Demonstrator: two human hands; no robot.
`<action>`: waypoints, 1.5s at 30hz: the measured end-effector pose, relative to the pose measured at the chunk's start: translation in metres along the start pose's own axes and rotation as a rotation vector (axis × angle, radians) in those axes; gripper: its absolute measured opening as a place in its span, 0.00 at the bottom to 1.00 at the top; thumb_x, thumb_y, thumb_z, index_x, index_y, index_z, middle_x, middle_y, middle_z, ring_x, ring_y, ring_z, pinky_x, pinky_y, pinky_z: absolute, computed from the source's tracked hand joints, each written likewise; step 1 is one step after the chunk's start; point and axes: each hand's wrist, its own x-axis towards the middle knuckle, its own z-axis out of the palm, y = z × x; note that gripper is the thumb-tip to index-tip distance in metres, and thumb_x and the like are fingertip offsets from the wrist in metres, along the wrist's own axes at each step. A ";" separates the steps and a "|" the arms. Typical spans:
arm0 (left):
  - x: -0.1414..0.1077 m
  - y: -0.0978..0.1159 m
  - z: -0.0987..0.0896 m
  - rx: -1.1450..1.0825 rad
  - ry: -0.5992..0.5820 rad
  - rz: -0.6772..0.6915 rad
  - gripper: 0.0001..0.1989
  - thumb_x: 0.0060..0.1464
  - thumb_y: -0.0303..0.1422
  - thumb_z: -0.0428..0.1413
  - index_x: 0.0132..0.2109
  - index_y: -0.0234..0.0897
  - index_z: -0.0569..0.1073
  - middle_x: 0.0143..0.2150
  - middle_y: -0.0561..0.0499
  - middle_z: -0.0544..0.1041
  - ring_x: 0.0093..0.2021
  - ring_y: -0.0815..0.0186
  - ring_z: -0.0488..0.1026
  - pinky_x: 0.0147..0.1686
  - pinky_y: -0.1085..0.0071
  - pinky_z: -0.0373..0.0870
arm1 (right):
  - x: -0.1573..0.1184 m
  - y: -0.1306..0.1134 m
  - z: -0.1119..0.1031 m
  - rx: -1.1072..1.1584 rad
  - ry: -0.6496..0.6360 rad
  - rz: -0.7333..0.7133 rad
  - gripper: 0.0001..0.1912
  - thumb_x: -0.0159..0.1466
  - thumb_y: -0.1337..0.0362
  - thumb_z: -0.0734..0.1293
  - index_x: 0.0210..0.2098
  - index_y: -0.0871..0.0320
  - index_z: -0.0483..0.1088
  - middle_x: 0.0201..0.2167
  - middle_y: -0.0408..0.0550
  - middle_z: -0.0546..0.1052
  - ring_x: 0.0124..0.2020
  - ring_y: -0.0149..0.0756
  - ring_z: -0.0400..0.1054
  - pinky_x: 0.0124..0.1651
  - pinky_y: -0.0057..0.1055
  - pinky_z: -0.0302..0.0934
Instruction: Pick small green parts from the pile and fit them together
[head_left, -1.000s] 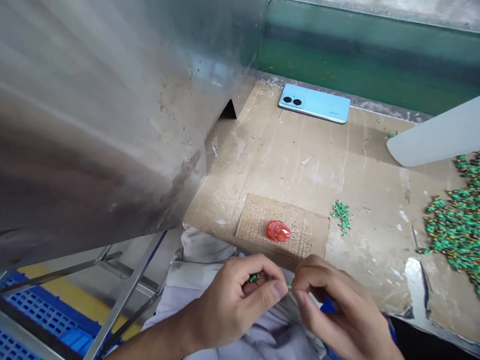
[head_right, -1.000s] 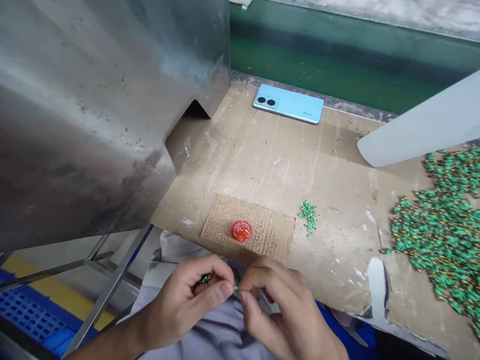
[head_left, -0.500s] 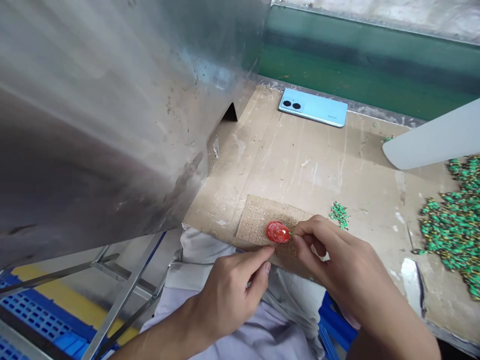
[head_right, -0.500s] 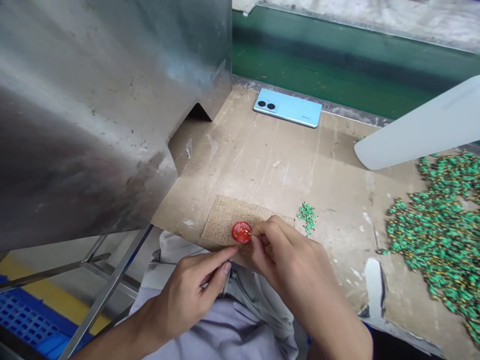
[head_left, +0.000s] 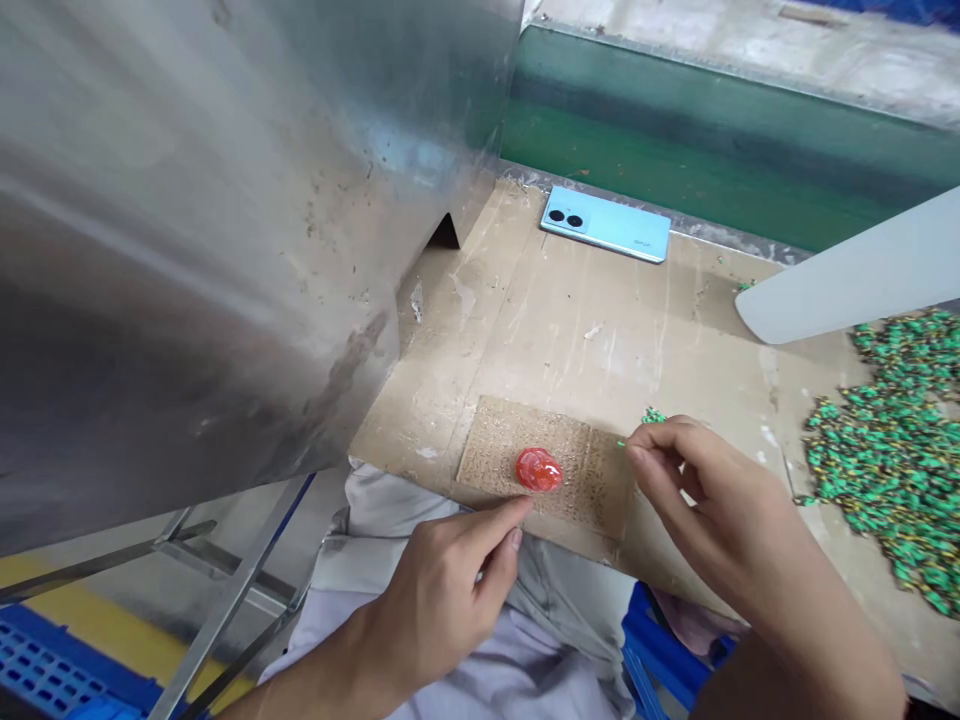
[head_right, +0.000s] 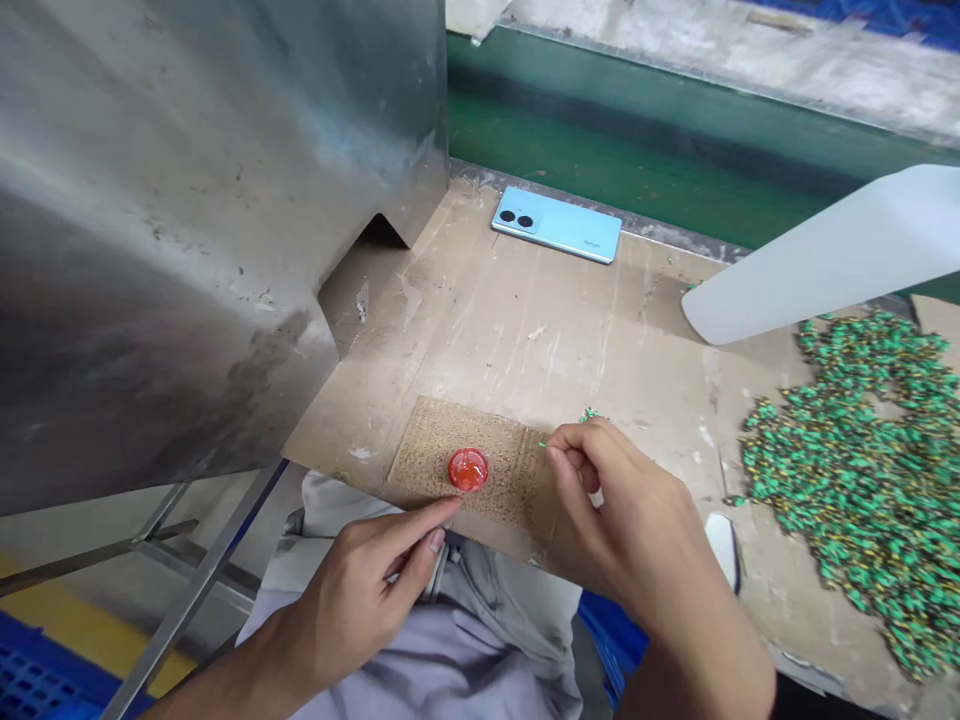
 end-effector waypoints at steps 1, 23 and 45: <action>0.000 -0.001 0.000 0.000 0.000 0.004 0.18 0.68 0.22 0.53 0.61 0.33 0.79 0.41 0.47 0.88 0.34 0.64 0.85 0.33 0.73 0.80 | 0.000 0.004 -0.001 -0.031 0.007 0.017 0.07 0.75 0.61 0.62 0.40 0.53 0.69 0.30 0.40 0.73 0.25 0.30 0.68 0.28 0.27 0.61; 0.003 0.000 -0.002 0.014 0.018 0.042 0.19 0.67 0.21 0.54 0.60 0.35 0.80 0.46 0.46 0.89 0.41 0.63 0.88 0.40 0.74 0.85 | 0.001 0.014 0.019 -0.075 -0.058 0.114 0.09 0.69 0.62 0.62 0.32 0.54 0.69 0.25 0.42 0.73 0.24 0.34 0.69 0.29 0.31 0.60; 0.002 -0.002 -0.001 0.024 0.012 0.045 0.19 0.67 0.21 0.54 0.60 0.33 0.80 0.43 0.45 0.89 0.38 0.62 0.87 0.39 0.72 0.84 | 0.002 0.016 0.019 0.014 -0.062 0.198 0.08 0.69 0.62 0.63 0.32 0.53 0.69 0.24 0.41 0.73 0.24 0.35 0.68 0.30 0.31 0.61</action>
